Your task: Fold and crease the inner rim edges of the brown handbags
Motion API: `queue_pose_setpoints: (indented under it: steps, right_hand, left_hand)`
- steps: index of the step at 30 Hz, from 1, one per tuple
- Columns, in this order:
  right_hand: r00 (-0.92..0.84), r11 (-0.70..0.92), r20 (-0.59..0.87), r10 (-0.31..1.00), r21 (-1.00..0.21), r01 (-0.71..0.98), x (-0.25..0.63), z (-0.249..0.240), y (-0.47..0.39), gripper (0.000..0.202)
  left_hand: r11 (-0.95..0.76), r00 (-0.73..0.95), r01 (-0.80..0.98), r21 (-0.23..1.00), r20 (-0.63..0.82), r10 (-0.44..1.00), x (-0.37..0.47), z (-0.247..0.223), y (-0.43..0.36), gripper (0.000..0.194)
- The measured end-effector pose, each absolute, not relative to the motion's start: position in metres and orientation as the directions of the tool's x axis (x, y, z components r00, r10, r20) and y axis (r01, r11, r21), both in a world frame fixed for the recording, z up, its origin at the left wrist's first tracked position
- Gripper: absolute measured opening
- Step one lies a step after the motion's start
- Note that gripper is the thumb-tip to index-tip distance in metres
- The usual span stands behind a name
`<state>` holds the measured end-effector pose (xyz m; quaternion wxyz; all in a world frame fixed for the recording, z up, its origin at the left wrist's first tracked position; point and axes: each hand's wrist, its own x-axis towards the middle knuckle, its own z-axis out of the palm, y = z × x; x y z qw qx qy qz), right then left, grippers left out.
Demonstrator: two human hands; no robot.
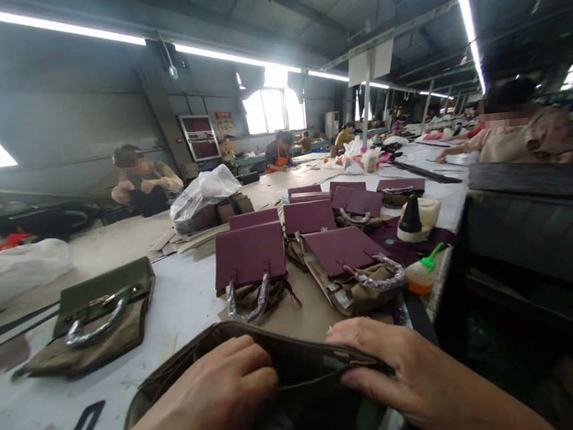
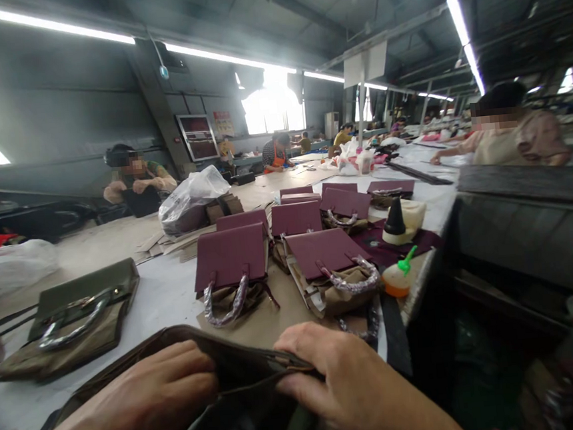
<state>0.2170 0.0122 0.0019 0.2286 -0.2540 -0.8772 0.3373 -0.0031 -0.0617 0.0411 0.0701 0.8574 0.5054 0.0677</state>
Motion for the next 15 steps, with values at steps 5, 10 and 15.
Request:
queue_pose_setpoints:
  steps: [5, 10, 15]
  right_hand:
    - [-0.802, 0.636, 0.233, 0.55, -0.739, 0.222, 0.213, 0.0, 0.016, 0.026]
    - [-0.821, 0.578, 0.132, 0.556, -0.771, 0.268, 0.213, 0.004, 0.019, 0.023]
    - [-0.834, 0.577, 0.066, 0.548, -0.751, 0.32, 0.211, 0.013, 0.022, 0.015]
  left_hand:
    - [-0.407, 0.416, 0.901, 0.153, -0.035, 0.909, -0.004, 0.037, -0.059, 0.014]
    - [-0.428, 0.429, 0.902, 0.052, -0.016, 0.903, 0.002, 0.04, -0.054, 0.017]
    - [-0.465, 0.432, 0.883, 0.057, 0.285, 0.855, -0.001, 0.04, -0.054, 0.019]
